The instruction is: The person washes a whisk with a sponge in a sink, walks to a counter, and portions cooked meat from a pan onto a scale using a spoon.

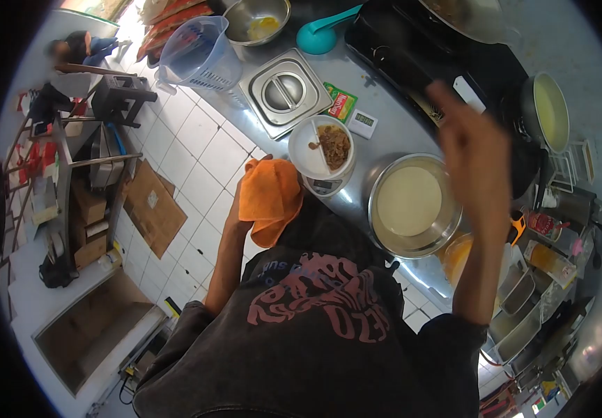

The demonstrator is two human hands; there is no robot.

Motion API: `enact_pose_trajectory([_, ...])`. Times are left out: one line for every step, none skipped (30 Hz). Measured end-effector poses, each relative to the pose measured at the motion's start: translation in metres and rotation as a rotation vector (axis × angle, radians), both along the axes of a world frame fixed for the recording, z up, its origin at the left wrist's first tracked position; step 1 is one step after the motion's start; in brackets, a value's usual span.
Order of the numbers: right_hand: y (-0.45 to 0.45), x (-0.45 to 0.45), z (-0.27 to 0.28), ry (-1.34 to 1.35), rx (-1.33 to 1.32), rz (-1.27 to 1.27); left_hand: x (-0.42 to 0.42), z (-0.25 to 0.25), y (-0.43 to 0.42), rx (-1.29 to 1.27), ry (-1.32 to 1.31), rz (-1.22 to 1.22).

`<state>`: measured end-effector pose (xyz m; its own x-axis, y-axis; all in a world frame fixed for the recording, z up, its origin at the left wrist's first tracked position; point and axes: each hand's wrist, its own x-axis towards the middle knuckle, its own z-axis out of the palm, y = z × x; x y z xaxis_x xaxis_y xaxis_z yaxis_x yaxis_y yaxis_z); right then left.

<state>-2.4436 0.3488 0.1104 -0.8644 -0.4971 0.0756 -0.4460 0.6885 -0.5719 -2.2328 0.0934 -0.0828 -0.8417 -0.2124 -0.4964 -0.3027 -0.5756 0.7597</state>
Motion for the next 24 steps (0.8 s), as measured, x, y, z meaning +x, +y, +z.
enact_pose_trajectory([-0.004,0.018,0.002,-0.152,0.078,0.125,-0.002,0.000,0.001,0.024,-0.004,-0.004])
enact_pose_trajectory([-0.009,0.037,-0.010,-0.112,0.090,0.229,-0.004,0.001,0.003,0.048,-0.007,-0.009])
enact_pose_trajectory([-0.014,0.055,-0.029,-0.072,0.102,0.331,-0.005,0.002,0.005,0.074,-0.011,-0.015])
enact_pose_trajectory([-0.021,0.068,-0.041,-0.141,0.161,0.353,-0.006,0.004,0.006,0.009,-0.002,-0.068])
enact_pose_trajectory([-0.028,0.079,-0.051,-0.210,0.220,0.375,-0.006,0.007,0.007,-0.057,0.008,-0.120])
enact_pose_trajectory([-0.036,0.088,-0.057,-0.234,0.273,0.376,-0.007,0.009,0.007,-0.124,0.018,-0.170])
enact_pose_trajectory([-0.043,0.095,-0.062,-0.256,0.326,0.377,-0.007,0.007,0.008,-0.112,-0.001,-0.178])
enact_pose_trajectory([-0.050,0.101,-0.066,-0.279,0.378,0.377,-0.007,0.004,0.008,-0.099,-0.021,-0.187])
enact_pose_trajectory([-0.055,0.104,-0.070,-0.243,0.416,0.381,-0.007,0.003,0.008,-0.086,-0.041,-0.197])
enact_pose_trajectory([-0.060,0.106,-0.074,-0.207,0.454,0.384,-0.007,0.003,0.009,-0.104,-0.036,-0.213])
enact_pose_trajectory([-0.064,0.107,-0.077,-0.170,0.494,0.387,-0.009,0.004,0.011,-0.122,-0.031,-0.229])
enact_pose_trajectory([-0.066,0.109,-0.081,-0.147,0.519,0.391,-0.009,0.005,0.012,-0.139,-0.025,-0.243])
enact_pose_trajectory([-0.069,0.110,-0.084,-0.124,0.545,0.396,-0.010,0.006,0.013,-0.170,-0.026,-0.259])
enact_pose_trajectory([-0.071,0.111,-0.087,-0.100,0.572,0.402,-0.010,0.007,0.013,-0.201,-0.026,-0.273])
enact_pose_trajectory([-0.072,0.113,-0.090,-0.098,0.587,0.413,-0.011,0.008,0.014,-0.231,-0.027,-0.288])
enact_pose_trajectory([-0.072,0.114,-0.093,-0.095,0.603,0.424,-0.012,0.010,0.015,-0.161,-0.031,-0.257])
enact_pose_trajectory([-0.072,0.115,-0.095,-0.092,0.619,0.434,-0.013,0.012,0.017,-0.089,-0.034,-0.228])
enact_pose_trajectory([-0.071,0.117,-0.095,-0.087,0.611,0.427,-0.013,0.014,0.018,-0.017,-0.038,-0.197])
enact_pose_trajectory([-0.069,0.120,-0.095,-0.081,0.601,0.420,-0.014,0.014,0.018,-0.006,-0.035,-0.198])
enact_pose_trajectory([-0.068,0.122,-0.094,-0.075,0.592,0.415,-0.014,0.015,0.019,0.004,-0.032,-0.198])
enact_pose_trajectory([-0.067,0.125,-0.092,-0.081,0.575,0.429,-0.015,0.015,0.019,0.014,-0.029,-0.199])
enact_pose_trajectory([-0.064,0.127,-0.089,-0.088,0.559,0.443,-0.015,0.015,0.019,0.003,-0.033,-0.199])
enact_pose_trajectory([-0.064,0.128,-0.087,-0.094,0.541,0.456,-0.016,0.015,0.019,-0.009,-0.037,-0.200])
enact_pose_trajectory([-0.065,0.126,-0.083,-0.097,0.541,0.438,-0.016,0.015,0.019,-0.021,-0.043,-0.201])
